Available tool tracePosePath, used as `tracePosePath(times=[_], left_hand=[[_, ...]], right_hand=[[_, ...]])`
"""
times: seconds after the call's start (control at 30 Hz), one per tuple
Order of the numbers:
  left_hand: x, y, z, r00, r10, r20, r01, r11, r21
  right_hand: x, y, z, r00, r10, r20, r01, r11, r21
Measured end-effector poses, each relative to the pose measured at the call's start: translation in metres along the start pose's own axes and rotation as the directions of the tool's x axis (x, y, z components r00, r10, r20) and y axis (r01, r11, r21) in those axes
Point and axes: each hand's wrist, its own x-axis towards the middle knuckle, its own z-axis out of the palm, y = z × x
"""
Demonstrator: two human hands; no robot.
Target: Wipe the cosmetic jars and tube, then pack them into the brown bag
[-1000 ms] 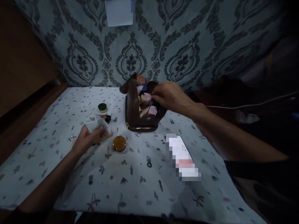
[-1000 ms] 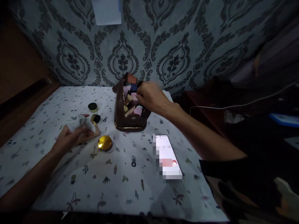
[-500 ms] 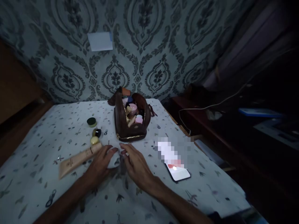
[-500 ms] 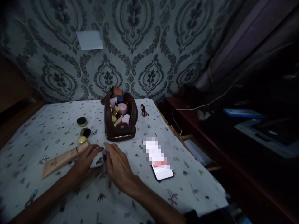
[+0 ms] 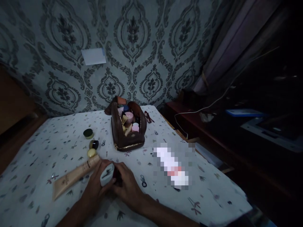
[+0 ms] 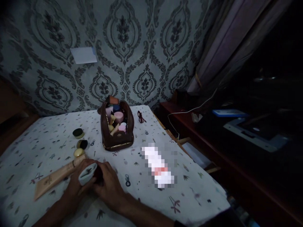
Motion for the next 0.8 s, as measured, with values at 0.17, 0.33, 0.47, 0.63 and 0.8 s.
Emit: tracePosePath(times=[0.17, 0.33, 0.47, 0.63, 0.8], left_hand=[[-0.001, -0.004, -0.003, 0.996, -0.045, 0.072, 0.045, 0.999, -0.004], [-0.003, 0.001, -0.005, 0.991, -0.130, -0.016, 0.130, 0.991, -0.027], [0.003, 0.017, -0.007, 0.970, -0.233, -0.063, 0.224, 0.967, -0.125], [0.008, 0.024, -0.013, 0.953, -0.304, -0.020, 0.291, 0.929, -0.230], [0.004, 0.022, -0.014, 0.941, -0.339, 0.001, 0.322, 0.894, -0.312]], right_hand=[[0.000, 0.004, 0.002, 1.000, 0.008, -0.017, -0.009, 0.998, -0.057], [-0.001, 0.008, 0.003, 0.997, -0.068, -0.020, 0.067, 0.997, -0.025], [-0.001, 0.014, 0.003, 0.995, -0.089, -0.048, 0.092, 0.993, 0.067], [0.002, 0.019, 0.004, 0.996, -0.046, -0.081, 0.062, 0.977, 0.202], [0.004, 0.014, 0.006, 0.994, 0.036, -0.104, 0.002, 0.936, 0.352]])
